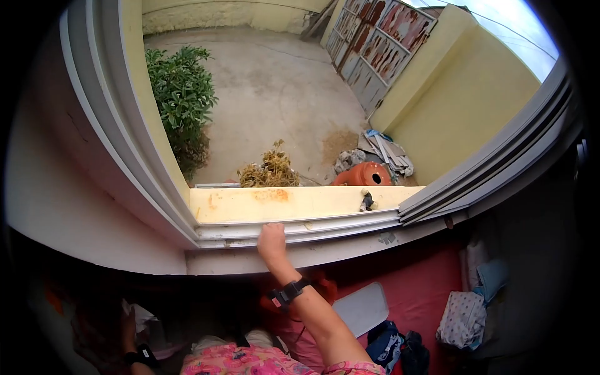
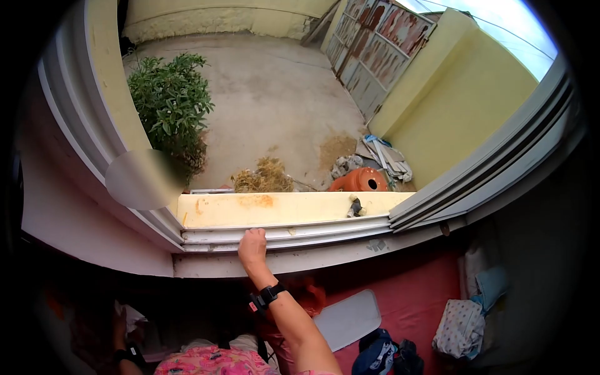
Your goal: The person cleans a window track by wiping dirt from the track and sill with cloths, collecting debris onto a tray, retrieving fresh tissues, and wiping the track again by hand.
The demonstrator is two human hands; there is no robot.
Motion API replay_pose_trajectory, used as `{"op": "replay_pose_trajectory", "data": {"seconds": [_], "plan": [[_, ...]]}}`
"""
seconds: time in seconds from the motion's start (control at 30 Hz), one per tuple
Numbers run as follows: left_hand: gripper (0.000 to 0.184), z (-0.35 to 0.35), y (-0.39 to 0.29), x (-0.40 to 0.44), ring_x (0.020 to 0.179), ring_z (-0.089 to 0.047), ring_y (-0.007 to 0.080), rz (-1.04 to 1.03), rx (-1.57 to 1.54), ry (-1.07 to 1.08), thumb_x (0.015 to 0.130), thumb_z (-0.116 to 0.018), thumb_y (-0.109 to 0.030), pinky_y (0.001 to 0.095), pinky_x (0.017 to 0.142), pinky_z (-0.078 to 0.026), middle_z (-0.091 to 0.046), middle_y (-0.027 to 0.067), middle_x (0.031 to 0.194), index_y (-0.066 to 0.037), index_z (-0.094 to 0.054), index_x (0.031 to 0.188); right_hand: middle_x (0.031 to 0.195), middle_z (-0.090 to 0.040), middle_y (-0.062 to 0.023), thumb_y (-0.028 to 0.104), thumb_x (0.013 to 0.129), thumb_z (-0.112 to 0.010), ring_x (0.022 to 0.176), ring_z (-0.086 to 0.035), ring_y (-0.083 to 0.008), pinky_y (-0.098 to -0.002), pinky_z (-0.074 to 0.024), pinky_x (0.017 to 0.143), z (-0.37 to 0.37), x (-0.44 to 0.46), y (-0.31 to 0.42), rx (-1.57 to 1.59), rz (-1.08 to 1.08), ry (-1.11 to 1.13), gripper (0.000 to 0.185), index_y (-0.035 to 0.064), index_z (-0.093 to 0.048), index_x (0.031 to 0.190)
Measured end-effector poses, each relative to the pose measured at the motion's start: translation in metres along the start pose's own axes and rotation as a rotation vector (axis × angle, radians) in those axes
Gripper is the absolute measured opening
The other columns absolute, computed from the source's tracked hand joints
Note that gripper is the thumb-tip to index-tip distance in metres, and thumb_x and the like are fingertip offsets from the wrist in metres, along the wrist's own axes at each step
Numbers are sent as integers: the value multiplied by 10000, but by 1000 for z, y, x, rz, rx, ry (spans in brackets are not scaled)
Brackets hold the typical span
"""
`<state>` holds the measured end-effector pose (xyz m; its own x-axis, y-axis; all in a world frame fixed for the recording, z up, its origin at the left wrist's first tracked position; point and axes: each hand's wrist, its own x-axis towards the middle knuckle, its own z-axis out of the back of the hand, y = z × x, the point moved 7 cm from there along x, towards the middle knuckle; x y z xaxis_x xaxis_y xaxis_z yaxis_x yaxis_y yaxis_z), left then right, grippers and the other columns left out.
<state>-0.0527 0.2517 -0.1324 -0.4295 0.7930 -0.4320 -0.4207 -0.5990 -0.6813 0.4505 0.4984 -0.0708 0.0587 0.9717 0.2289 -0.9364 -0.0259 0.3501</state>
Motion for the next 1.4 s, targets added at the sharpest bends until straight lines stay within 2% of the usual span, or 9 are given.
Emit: {"op": "replay_pose_trajectory", "data": {"seconds": [0.2,0.4,0.5,0.63,0.7,0.77,0.93,1.07,1.4], "plan": [[551,5,-6,3,1257,-309,270,-43,76,-54,874,-463,-209,308,1010,-252,-322,181,1357,-9,-248,1340,774,-574,-79,87,689,-554,844,-508,-263,-363,-448,728,12,2,-28,-49,289,-23,44,54,-583,681],[562,24,21,-24,1254,-308,291,13,13,-168,865,-487,-207,315,1015,-244,-323,204,1348,22,-258,1324,798,-604,-65,94,704,-550,845,-514,-256,-345,-418,793,41,6,-98,-141,10,-43,96,74,-639,736],[562,39,29,-53,1242,-324,297,54,284,-301,864,-495,-207,324,1009,-255,-337,208,1338,45,-265,1311,784,-590,-92,94,712,-539,850,-501,-267,-353,-400,787,10,6,-57,-214,9,43,92,54,-622,703],[579,41,63,-79,1254,-298,312,133,150,-317,852,-516,-200,335,1025,-223,-314,223,1344,58,-262,1304,740,-554,-153,48,681,-503,806,-494,-325,-388,-402,761,-31,-3,68,171,299,6,81,24,-576,654],[575,41,69,-92,1253,-293,316,245,-81,-243,845,-527,-187,333,1030,-206,-320,229,1335,65,-272,1294,725,-551,-163,55,681,-514,781,-499,-333,-396,-418,734,-47,3,107,223,388,146,79,32,-581,648],[563,53,113,-96,1240,-312,309,209,15,-350,847,-525,-186,331,1023,-217,-340,225,1322,67,-283,1287,721,-552,-161,55,683,-513,776,-503,-331,-395,-424,726,-54,12,128,245,434,221,82,36,-585,648],[529,65,150,-121,1194,-376,270,113,-91,-452,845,-525,-172,319,998,-256,-401,199,1280,69,-317,1268,703,-557,-109,46,648,-520,773,-511,-309,-370,-441,710,-59,26,151,396,666,367,77,36,-592,671],[493,56,136,-137,1141,-428,253,186,-152,-475,849,-521,-170,313,965,-300,-448,184,1236,67,-351,1246,716,-574,-70,77,648,-543,740,-524,-255,-335,-454,689,-58,14,155,250,822,245,113,84,-613,736],[380,33,111,-128,923,-539,210,129,-275,-514,868,-508,-235,315,816,-409,-575,142,1013,55,-480,1112,900,-633,6,66,711,-504,845,-524,-222,-335,-453,735,-15,11,72,47,661,320,226,131,-663,858]]}}
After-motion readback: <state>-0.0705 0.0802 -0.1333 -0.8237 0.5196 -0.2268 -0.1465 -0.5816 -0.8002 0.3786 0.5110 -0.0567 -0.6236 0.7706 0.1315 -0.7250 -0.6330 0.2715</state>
